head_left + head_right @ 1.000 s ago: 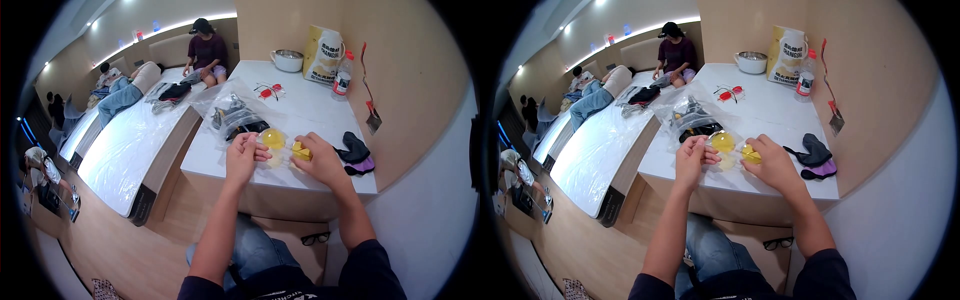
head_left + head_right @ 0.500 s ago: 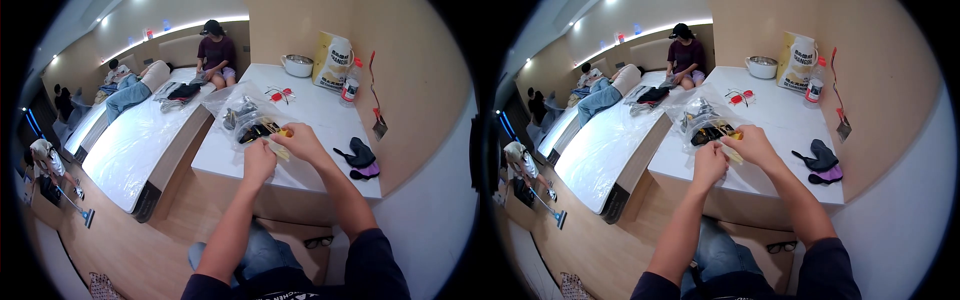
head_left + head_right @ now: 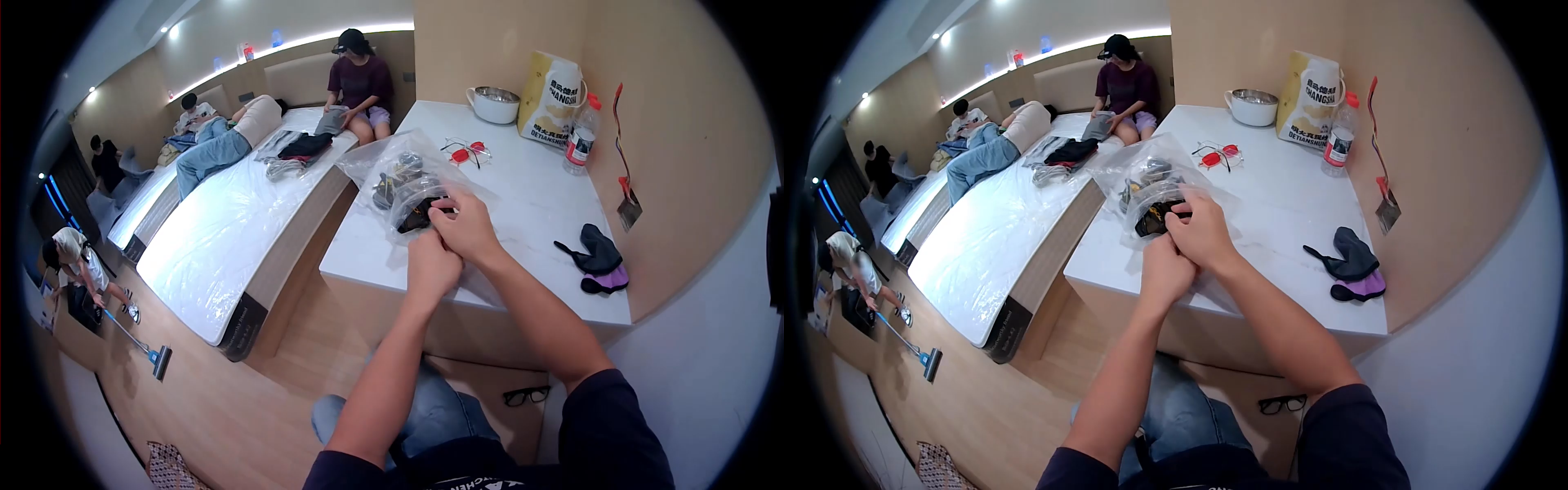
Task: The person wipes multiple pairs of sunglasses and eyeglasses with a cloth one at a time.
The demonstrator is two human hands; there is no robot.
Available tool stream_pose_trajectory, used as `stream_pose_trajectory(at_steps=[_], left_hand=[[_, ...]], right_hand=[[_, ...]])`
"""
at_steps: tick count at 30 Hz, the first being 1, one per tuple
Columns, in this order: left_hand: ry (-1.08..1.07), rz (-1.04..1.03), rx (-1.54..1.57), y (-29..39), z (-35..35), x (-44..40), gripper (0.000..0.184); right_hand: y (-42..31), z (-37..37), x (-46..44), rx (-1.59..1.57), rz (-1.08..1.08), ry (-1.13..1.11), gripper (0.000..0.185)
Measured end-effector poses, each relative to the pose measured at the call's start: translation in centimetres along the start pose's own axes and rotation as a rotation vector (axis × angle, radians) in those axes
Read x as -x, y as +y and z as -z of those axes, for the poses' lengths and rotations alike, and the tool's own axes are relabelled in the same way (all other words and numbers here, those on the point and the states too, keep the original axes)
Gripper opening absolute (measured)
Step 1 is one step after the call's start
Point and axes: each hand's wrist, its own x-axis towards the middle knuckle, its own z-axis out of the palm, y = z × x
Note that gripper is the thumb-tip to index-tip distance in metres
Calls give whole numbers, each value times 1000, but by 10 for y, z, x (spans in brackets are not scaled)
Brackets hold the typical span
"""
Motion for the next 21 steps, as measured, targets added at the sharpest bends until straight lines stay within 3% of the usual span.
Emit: stream_pose_trajectory(at_steps=[5,9,14,17,21], left_hand=[[-31,144,113,8,4,1,20],[-82,221,256,12,4,2,22],[-91,205,267,11,3,3,21],[-44,200,302,16,4,6,18],[-40,205,321,14,2,6,16]], right_hand=[[-39,43,9,136,256,161,20],[-32,81,-61,304,87,292,17],[113,92,-150,583,-113,132,26],[124,80,-153,714,-175,165,33],[116,72,-154,831,-119,47,26]])
